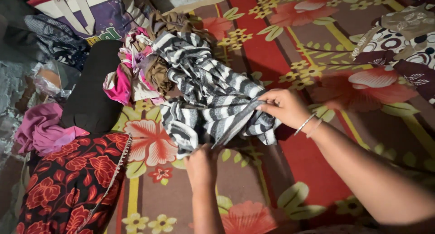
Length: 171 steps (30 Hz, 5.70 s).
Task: Sorting and inspecting striped clothing items on a bed.
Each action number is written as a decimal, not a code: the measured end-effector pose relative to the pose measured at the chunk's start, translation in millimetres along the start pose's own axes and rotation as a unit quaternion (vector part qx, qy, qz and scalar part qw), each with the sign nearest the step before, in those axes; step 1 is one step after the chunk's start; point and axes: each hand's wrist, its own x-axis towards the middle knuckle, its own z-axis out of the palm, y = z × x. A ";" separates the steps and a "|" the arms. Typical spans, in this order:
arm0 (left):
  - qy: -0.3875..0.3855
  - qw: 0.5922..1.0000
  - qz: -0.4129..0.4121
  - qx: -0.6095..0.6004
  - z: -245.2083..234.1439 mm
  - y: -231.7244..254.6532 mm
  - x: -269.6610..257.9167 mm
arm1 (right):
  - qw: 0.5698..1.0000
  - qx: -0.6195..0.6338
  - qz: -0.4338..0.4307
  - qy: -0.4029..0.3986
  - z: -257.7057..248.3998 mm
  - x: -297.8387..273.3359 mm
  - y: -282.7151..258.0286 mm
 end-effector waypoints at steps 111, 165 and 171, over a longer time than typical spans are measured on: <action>0.288 0.855 -0.162 -0.398 27.2 -69.1 -26.7 | 0.969 -0.183 0.064 -0.155 85.4 2.5 -35.7; -0.137 0.923 -0.293 -0.207 149.1 -123.4 11.4 | 0.826 -0.461 0.123 -0.302 146.6 -22.1 95.5; -0.100 0.915 -0.302 -0.250 164.7 -130.9 10.3 | 0.777 -0.511 0.125 -0.344 159.7 -32.9 102.1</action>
